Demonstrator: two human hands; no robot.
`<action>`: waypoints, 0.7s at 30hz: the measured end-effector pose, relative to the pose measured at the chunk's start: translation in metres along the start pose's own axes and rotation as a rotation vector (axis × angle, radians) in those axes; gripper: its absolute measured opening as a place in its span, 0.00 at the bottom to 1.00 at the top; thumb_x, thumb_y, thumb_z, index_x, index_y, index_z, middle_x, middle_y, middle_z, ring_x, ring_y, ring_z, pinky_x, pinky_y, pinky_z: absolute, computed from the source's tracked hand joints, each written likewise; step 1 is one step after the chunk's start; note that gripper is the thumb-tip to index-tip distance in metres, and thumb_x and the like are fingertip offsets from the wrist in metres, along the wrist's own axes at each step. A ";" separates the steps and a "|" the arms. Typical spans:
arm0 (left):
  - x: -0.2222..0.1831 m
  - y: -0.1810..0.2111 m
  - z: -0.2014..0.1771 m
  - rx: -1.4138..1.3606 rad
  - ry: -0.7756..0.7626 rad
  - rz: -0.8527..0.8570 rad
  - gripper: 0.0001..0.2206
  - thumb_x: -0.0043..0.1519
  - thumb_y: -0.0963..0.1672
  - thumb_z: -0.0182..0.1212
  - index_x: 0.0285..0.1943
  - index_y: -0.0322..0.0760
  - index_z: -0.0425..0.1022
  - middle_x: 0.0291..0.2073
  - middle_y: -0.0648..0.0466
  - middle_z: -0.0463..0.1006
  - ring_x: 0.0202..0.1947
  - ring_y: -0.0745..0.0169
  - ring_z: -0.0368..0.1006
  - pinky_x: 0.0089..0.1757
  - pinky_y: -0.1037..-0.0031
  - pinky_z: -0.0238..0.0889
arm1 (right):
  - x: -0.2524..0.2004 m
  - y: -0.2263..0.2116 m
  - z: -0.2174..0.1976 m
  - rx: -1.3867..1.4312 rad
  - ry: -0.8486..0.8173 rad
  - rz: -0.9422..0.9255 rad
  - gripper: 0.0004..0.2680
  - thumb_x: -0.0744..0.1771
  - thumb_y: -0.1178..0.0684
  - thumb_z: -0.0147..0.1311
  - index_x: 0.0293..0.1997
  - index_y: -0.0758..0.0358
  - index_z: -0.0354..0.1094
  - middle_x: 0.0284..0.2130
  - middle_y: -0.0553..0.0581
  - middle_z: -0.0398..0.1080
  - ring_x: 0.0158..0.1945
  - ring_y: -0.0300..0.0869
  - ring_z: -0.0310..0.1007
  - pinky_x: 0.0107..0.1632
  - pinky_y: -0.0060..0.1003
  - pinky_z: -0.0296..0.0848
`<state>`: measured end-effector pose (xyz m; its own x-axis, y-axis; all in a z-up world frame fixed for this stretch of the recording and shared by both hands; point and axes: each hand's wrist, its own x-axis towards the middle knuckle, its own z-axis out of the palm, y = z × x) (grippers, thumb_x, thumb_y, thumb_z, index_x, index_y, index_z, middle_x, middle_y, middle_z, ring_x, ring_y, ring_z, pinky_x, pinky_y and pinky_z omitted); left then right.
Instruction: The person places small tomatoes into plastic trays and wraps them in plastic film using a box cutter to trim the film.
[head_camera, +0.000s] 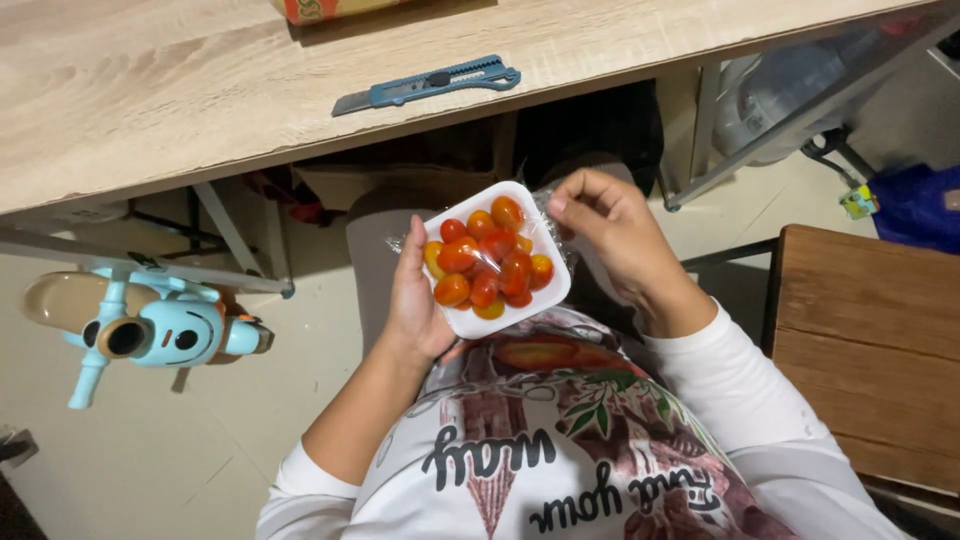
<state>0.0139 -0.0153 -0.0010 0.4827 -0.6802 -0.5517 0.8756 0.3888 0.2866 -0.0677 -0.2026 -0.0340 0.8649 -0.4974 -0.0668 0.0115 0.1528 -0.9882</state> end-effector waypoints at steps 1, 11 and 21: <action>0.002 -0.001 -0.005 0.002 0.001 -0.002 0.32 0.61 0.60 0.57 0.57 0.28 0.74 0.48 0.38 0.79 0.50 0.42 0.77 0.53 0.47 0.70 | 0.001 -0.002 -0.001 0.002 0.002 0.001 0.03 0.67 0.58 0.60 0.37 0.65 0.72 0.24 0.51 0.66 0.30 0.36 0.67 0.36 0.29 0.71; 0.012 -0.008 -0.016 0.051 -0.020 -0.005 0.35 0.61 0.62 0.56 0.57 0.27 0.74 0.48 0.37 0.79 0.48 0.41 0.78 0.50 0.48 0.72 | 0.005 -0.014 0.013 0.387 0.136 0.082 0.03 0.73 0.55 0.42 0.41 0.56 0.57 0.17 0.53 0.57 0.13 0.36 0.57 0.19 0.28 0.62; 0.012 -0.011 -0.029 0.005 -0.010 0.083 0.37 0.60 0.63 0.55 0.55 0.27 0.75 0.45 0.35 0.80 0.45 0.38 0.79 0.47 0.48 0.74 | 0.020 0.018 0.005 -0.122 0.219 -0.190 0.05 0.74 0.58 0.39 0.42 0.60 0.58 0.13 0.50 0.55 0.13 0.34 0.50 0.19 0.26 0.50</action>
<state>0.0094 -0.0096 -0.0337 0.5534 -0.6520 -0.5184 0.8329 0.4409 0.3346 -0.0478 -0.2050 -0.0519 0.7239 -0.6817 0.1059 0.0908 -0.0580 -0.9942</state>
